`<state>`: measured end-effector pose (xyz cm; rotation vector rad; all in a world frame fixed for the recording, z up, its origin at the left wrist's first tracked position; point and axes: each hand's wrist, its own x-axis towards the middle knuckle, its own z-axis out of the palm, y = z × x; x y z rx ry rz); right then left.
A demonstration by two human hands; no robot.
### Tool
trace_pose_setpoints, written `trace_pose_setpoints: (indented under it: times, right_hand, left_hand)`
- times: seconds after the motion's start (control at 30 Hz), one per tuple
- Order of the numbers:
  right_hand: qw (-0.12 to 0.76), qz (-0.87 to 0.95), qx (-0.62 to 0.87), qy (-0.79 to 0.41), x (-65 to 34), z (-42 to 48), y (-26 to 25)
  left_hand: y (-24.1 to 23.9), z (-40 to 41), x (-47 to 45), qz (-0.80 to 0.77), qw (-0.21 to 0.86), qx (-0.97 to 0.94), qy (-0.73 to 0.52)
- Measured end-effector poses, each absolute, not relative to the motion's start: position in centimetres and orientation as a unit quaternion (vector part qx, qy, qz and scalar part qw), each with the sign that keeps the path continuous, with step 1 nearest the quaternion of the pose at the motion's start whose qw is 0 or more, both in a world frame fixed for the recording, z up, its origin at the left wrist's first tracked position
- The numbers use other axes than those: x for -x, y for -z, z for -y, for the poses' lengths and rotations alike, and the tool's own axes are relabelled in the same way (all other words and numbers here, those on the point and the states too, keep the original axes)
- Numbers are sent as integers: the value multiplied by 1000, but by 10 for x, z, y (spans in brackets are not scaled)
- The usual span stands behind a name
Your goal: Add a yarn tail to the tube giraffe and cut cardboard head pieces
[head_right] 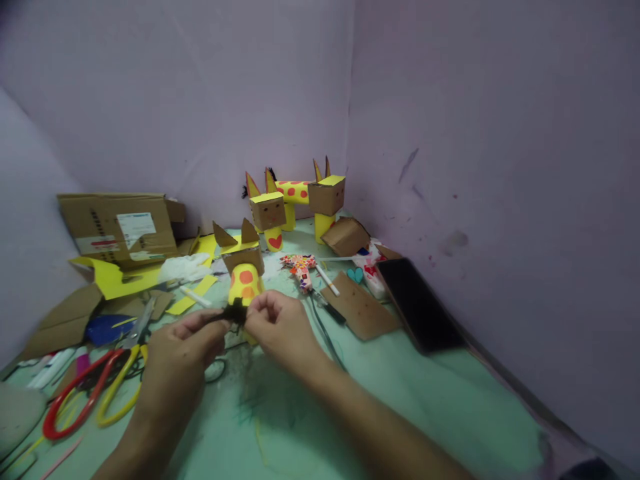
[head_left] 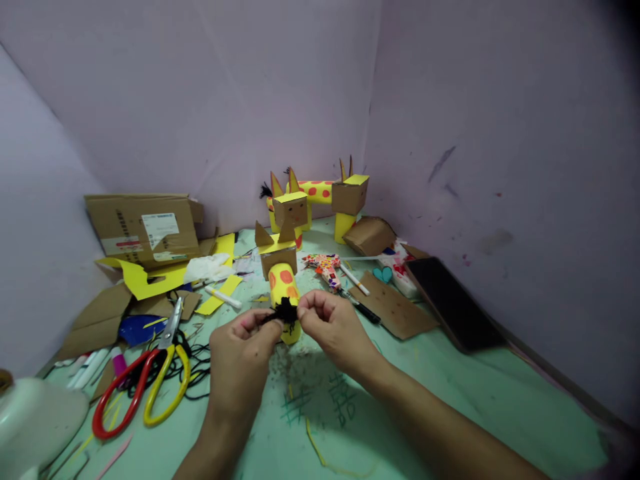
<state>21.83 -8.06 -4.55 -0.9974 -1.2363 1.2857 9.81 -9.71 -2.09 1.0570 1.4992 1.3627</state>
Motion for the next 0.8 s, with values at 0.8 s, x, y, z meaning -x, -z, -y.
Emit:
trace_pose_setpoints:
  times: [0.8]
  right_hand:
    - [521, 523, 415, -532, -217, 80, 47]
  left_hand:
    - [28, 96, -99, -571, 464, -403, -544]
